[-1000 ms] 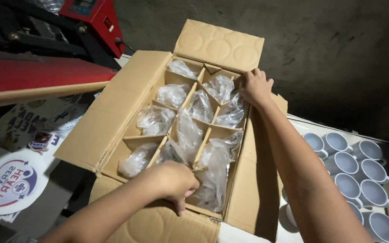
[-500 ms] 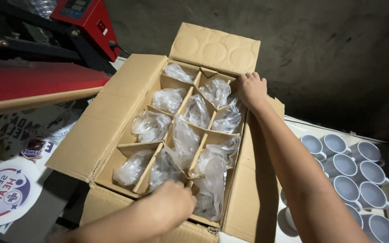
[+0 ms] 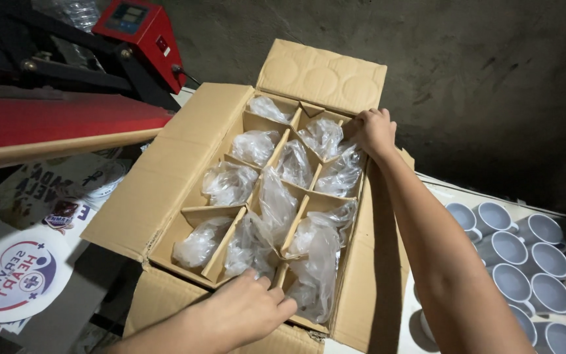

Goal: Unpacking white mugs from a cardboard box and removing their plastic wrappers.

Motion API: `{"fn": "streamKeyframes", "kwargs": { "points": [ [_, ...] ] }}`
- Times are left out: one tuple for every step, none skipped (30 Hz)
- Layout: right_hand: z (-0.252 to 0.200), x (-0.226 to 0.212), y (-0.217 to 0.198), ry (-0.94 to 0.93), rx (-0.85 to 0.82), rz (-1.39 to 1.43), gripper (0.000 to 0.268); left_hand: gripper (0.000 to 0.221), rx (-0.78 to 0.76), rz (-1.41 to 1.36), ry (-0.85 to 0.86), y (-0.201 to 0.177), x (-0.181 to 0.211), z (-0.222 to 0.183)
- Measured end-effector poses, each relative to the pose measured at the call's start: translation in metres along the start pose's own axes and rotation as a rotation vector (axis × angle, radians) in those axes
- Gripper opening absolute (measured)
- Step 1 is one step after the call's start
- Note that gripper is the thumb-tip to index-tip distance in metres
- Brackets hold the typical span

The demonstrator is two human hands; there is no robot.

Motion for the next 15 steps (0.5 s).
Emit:
{"fn": "streamKeyframes", "kwargs": {
  "points": [
    [0.0, 0.002, 0.001, -0.001, -0.001, -0.001, 0.017, 0.009, 0.001, -0.002, 0.0, -0.002, 0.001, -0.001],
    [-0.001, 0.003, 0.0, -0.002, 0.018, 0.006, 0.02, 0.011, -0.017, -0.024, 0.001, -0.002, 0.001, -0.001],
    [0.0, 0.004, 0.0, -0.004, 0.039, 0.014, 0.022, 0.013, -0.034, -0.044, 0.002, -0.002, 0.001, -0.002],
    [0.002, 0.004, -0.002, -0.006, 0.039, 0.014, 0.022, 0.013, -0.033, -0.045, 0.001, -0.004, 0.001, -0.003],
    [0.002, 0.005, -0.004, 0.0, 0.045, 0.062, 0.017, 0.009, -0.019, -0.072, -0.011, -0.006, 0.0, -0.004],
    [0.003, 0.006, -0.007, 0.006, 0.051, 0.109, 0.013, 0.007, -0.005, -0.098, -0.023, -0.009, -0.001, -0.005],
    [0.008, 0.012, -0.002, 0.005, 0.049, 0.111, 0.013, 0.007, -0.006, -0.1, -0.026, -0.016, 0.0, -0.008],
    [0.013, 0.015, -0.002, -0.035, 0.093, 0.119, 0.014, 0.008, 0.024, -0.107, -0.019, -0.026, 0.003, -0.011],
    [0.017, 0.018, -0.002, -0.075, 0.137, 0.126, 0.016, 0.011, 0.053, -0.113, -0.012, -0.036, 0.006, -0.014],
    [0.02, 0.016, -0.009, -0.076, 0.135, 0.127, 0.016, 0.011, 0.053, -0.114, -0.014, -0.039, 0.007, -0.016],
    [0.025, 0.014, -0.015, -0.079, 0.105, 0.177, 0.014, 0.01, 0.058, -0.094, -0.022, -0.042, 0.007, -0.018],
    [0.03, 0.011, -0.02, -0.083, 0.074, 0.226, 0.013, 0.009, 0.063, -0.075, -0.031, -0.046, 0.008, -0.02],
    [0.035, 0.01, -0.027, -0.084, 0.077, 0.226, 0.013, 0.009, 0.065, -0.072, -0.031, -0.049, 0.008, -0.022],
    [0.04, 0.011, -0.03, -0.049, 0.048, 0.238, 0.015, 0.013, 0.064, -0.056, -0.008, -0.051, 0.01, -0.025],
    [0.043, 0.013, -0.033, -0.013, 0.016, 0.251, 0.017, 0.016, 0.062, -0.042, 0.016, -0.053, 0.013, -0.027]
  ]
}}
Point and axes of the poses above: each hand's wrist, its own z-axis towards the middle knuckle, its own y-axis out of the palm, x = y × z, the point moved 10 cm from there along z, towards the middle knuckle, and after that the axes turned 10 degrees about -z, right-handed, at the moved point
